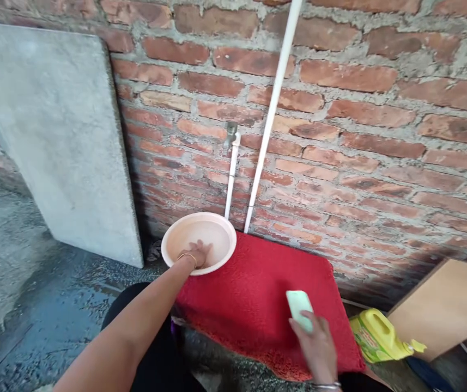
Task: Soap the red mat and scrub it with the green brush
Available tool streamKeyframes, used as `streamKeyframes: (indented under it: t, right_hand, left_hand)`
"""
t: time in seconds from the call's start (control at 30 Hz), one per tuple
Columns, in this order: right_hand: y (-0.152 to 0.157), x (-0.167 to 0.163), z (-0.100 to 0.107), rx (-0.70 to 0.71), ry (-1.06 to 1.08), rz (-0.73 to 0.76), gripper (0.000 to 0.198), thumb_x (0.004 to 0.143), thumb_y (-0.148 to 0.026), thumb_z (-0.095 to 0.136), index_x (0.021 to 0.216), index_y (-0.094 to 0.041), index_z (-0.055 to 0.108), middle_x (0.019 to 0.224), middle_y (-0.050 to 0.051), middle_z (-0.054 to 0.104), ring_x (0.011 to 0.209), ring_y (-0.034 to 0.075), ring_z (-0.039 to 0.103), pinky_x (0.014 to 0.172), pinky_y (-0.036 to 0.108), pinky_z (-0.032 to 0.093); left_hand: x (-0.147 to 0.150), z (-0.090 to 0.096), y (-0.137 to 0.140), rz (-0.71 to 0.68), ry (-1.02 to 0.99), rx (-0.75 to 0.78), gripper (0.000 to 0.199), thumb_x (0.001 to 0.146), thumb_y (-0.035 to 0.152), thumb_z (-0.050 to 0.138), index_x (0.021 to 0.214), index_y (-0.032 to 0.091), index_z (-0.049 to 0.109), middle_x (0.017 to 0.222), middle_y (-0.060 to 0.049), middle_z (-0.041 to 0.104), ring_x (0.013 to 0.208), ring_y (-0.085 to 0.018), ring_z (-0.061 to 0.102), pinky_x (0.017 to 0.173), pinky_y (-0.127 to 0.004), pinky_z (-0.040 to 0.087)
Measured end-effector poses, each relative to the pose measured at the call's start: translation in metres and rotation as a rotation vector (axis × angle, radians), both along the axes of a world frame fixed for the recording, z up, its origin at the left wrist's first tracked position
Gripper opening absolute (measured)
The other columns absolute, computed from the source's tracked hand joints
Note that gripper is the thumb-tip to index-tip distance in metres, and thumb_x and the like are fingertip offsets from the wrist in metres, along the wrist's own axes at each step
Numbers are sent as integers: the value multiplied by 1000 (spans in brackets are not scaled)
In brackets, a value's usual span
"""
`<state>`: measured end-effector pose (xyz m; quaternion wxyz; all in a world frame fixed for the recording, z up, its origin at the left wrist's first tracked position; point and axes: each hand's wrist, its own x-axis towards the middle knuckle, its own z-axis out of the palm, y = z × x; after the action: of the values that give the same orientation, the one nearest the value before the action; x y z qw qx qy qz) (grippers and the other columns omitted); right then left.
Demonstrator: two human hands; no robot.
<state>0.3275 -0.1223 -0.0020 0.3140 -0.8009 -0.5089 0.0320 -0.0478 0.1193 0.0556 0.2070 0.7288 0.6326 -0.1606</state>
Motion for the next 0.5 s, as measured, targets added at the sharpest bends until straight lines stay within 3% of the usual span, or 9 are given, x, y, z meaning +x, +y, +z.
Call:
streamKeyframes:
  t: [0.1, 0.17, 0.27, 0.37, 0.5]
  right_hand:
    - [34, -114, 11, -82, 16, 374, 23, 77, -41, 67, 98, -32, 74, 98, 4, 67, 93, 23, 66, 87, 35, 53]
    - [44, -176, 21, -157, -54, 533, 26, 75, -32, 72, 101, -33, 74, 101, 4, 66, 98, 25, 65, 92, 38, 51]
    - [47, -219, 28, -237, -130, 639, 33, 74, -30, 75, 107, -33, 73, 109, 6, 65, 104, 28, 63, 96, 43, 48]
    - [39, -196, 22, -264, -128, 594, 30, 76, -29, 72, 106, -33, 73, 109, 5, 65, 103, 27, 63, 96, 42, 48]
    - [9, -91, -3, -180, -64, 393, 28, 82, -42, 63, 106, -33, 73, 105, 6, 68, 98, 25, 66, 92, 39, 52]
  left_hand:
    - [1, 4, -2, 2, -4, -4, 90, 84, 50, 60, 162, 39, 16, 172, -16, 4, 153, -50, 12, 102, -74, 37]
    - [2, 5, -2, 15, -9, -3, 92, 83, 51, 62, 162, 39, 16, 172, -16, 4, 153, -50, 11, 101, -74, 38]
    - [3, 5, -1, 38, -26, -11, 95, 80, 50, 65, 162, 38, 17, 172, -15, 4, 153, -50, 9, 100, -75, 37]
    - [3, 6, -1, 43, -45, -11, 96, 79, 46, 68, 162, 37, 19, 172, -15, 4, 153, -50, 8, 102, -76, 36]
    - [3, 7, -2, 32, -83, 2, 96, 79, 46, 67, 161, 37, 19, 172, -14, 4, 153, -51, 9, 101, -77, 36]
